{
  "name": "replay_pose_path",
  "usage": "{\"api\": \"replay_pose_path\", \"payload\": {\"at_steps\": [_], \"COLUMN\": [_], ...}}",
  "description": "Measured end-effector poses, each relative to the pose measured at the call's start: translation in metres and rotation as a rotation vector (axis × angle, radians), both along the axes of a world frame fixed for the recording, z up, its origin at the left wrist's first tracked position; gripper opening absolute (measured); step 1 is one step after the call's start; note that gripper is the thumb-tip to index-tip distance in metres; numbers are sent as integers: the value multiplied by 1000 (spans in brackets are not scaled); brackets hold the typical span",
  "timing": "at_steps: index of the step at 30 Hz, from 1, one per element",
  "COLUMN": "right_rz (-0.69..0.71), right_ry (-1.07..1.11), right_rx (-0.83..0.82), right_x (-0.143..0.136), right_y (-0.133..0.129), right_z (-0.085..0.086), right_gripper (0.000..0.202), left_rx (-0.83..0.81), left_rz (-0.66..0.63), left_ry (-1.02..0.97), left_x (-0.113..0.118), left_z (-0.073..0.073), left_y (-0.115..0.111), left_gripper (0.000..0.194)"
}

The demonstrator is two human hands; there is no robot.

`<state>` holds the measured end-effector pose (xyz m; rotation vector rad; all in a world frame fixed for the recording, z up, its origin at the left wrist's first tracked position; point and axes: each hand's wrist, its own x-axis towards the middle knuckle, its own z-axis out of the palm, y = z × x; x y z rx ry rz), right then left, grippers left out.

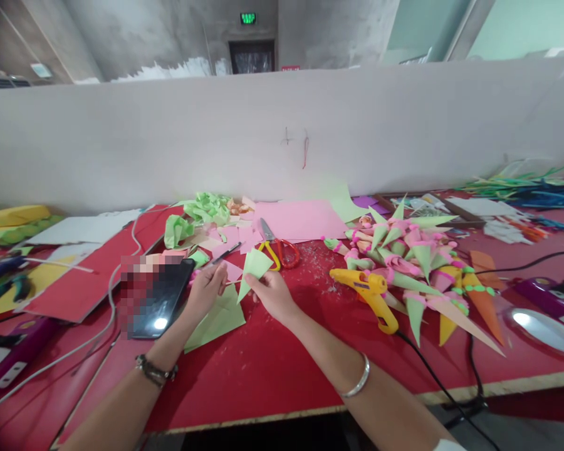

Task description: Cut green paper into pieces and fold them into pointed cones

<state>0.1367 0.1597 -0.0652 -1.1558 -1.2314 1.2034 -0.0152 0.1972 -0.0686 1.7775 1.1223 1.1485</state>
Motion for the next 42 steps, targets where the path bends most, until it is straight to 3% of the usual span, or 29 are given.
{"api": "replay_pose_path", "payload": {"at_steps": [9, 17, 23, 26, 33, 36, 39, 42], "right_rz": [15, -29, 52, 98, 217, 133, -53, -206], "right_ry": [2, -1, -82, -131, -307, -475, -698, -914], "right_rx": [19, 34, 39, 47, 83, 102, 100, 17], "right_x": [-5, -4, -4, -4, -4, 3, 13, 20], "right_y": [-3, 0, -1, 0, 2, 8, 23, 44], "right_z": [-3, -4, -7, -10, -10, -3, 7, 13], "right_gripper": [25, 30, 17, 16, 26, 34, 26, 34], "left_rx": [19, -30, -9, -48, -163, -198, -219, -230], "left_rz": [-38, 31, -106, -146, 21, 110, 138, 165], "left_ry": [-45, -5, -64, -93, -318, -409, -449, -447], "left_x": [8, 9, 13, 16, 13, 8, 5, 7], "left_z": [2, 0, 0, -1, -9, -6, 0, 3], "left_y": [-6, -10, -12, -12, -5, -1, -1, -4], "left_gripper": [16, 45, 16, 24, 26, 25, 24, 25]}}
